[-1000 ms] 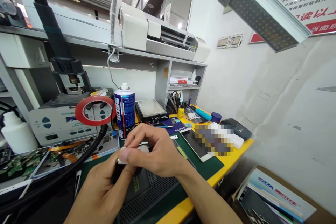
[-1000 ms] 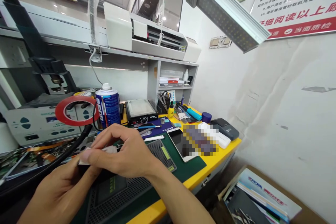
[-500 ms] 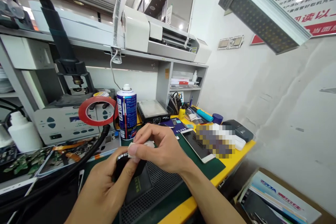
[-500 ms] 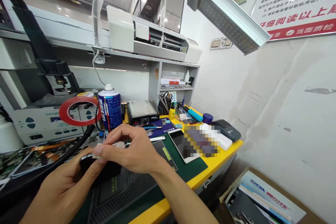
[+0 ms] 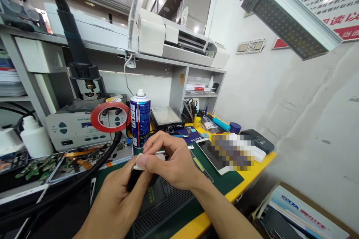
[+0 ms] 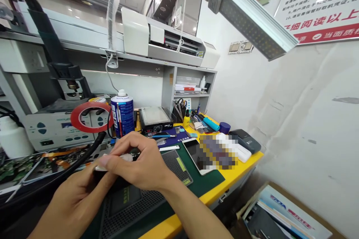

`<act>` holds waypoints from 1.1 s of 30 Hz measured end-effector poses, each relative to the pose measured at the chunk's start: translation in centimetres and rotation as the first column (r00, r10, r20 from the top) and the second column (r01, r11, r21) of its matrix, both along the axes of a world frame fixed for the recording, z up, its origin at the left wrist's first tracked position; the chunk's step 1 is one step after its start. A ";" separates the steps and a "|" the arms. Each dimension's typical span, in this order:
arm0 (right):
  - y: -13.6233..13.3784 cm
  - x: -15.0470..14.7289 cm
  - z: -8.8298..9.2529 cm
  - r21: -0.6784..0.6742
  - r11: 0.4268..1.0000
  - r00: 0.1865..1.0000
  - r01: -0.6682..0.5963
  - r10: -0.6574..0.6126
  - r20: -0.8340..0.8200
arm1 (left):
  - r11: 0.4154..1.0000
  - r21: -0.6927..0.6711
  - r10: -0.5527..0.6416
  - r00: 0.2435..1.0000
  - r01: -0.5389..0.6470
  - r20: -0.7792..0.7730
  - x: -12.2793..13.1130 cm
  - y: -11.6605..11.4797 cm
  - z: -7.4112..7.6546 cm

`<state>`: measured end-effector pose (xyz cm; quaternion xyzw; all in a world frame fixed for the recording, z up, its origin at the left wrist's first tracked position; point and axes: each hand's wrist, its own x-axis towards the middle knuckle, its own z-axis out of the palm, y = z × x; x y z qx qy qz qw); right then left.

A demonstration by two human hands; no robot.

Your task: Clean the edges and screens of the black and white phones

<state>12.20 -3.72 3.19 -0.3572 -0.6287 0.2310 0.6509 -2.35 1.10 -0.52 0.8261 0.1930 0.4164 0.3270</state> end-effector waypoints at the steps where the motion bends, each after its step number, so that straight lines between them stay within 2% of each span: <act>1: 0.0 0.3 0.0 -0.007 1.000 1.000 -0.007 0.007 -0.008 | 1.000 -0.011 0.005 1.000 -0.005 -0.001 0.0 0.0 0.0; 9: 0.3 1.9 -0.2 -0.062 0.998 1.000 -0.003 0.003 0.001 | 0.998 -0.054 -0.008 1.000 0.008 0.001 0.3 0.2 0.6; 14: 0.2 1.7 -0.5 -0.031 0.999 0.999 0.039 -0.039 0.010 | 0.994 -0.102 -0.041 0.999 0.043 0.022 0.4 -0.2 0.9; 20: 0.2 0.2 -0.5 0.016 0.996 0.994 0.091 -0.092 0.063 | 0.981 -0.142 -0.123 0.991 0.130 0.059 0.3 -0.4 0.9; 26: 0.0 -1.7 -0.2 0.071 0.986 0.982 0.153 -0.160 0.103 | 0.975 -0.115 -0.180 0.979 0.191 0.101 0.1 -0.5 0.6; 33: 0.0 -0.3 -0.6 0.028 0.998 0.996 0.064 -0.066 0.060 | 0.971 -0.137 -0.185 0.979 0.196 0.086 0.0 -0.8 1.0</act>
